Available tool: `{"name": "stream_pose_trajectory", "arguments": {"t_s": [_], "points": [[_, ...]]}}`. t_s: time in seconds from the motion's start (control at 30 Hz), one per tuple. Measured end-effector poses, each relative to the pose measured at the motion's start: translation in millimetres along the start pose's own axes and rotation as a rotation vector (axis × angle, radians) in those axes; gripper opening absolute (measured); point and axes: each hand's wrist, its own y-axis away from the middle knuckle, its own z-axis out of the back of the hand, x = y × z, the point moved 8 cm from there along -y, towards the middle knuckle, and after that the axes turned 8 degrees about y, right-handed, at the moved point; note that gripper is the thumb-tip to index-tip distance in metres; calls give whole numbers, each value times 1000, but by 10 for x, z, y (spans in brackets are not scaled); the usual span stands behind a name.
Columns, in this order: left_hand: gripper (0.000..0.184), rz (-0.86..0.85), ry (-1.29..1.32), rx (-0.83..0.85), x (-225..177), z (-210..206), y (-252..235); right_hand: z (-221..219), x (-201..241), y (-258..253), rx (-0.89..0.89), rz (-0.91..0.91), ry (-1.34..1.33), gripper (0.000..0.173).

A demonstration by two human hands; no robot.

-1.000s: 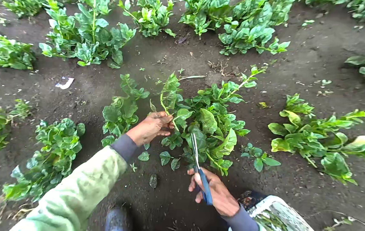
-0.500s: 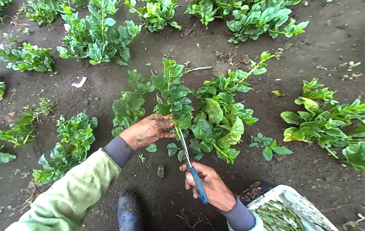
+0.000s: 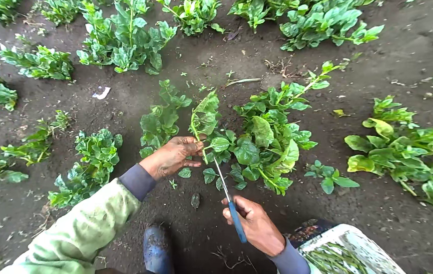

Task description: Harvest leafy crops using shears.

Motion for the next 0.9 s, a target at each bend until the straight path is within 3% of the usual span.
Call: {"name": "stream_pose_trajectory", "arguments": {"t_s": [0.1, 0.47, 0.67, 0.9], "points": [[13, -27, -48, -62, 67, 69, 32, -76, -33, -44, -34, 16, 133, 46], [15, -45, -50, -42, 138, -41, 59, -146, 46, -121, -23, -46, -15, 37], [14, -43, -40, 4, 150, -90, 38, -133, 86, -49, 40, -100, -216, 31], [19, -34, -160, 105, 159, -164, 89, -125, 93, -96, 80, -58, -124, 39]]}}
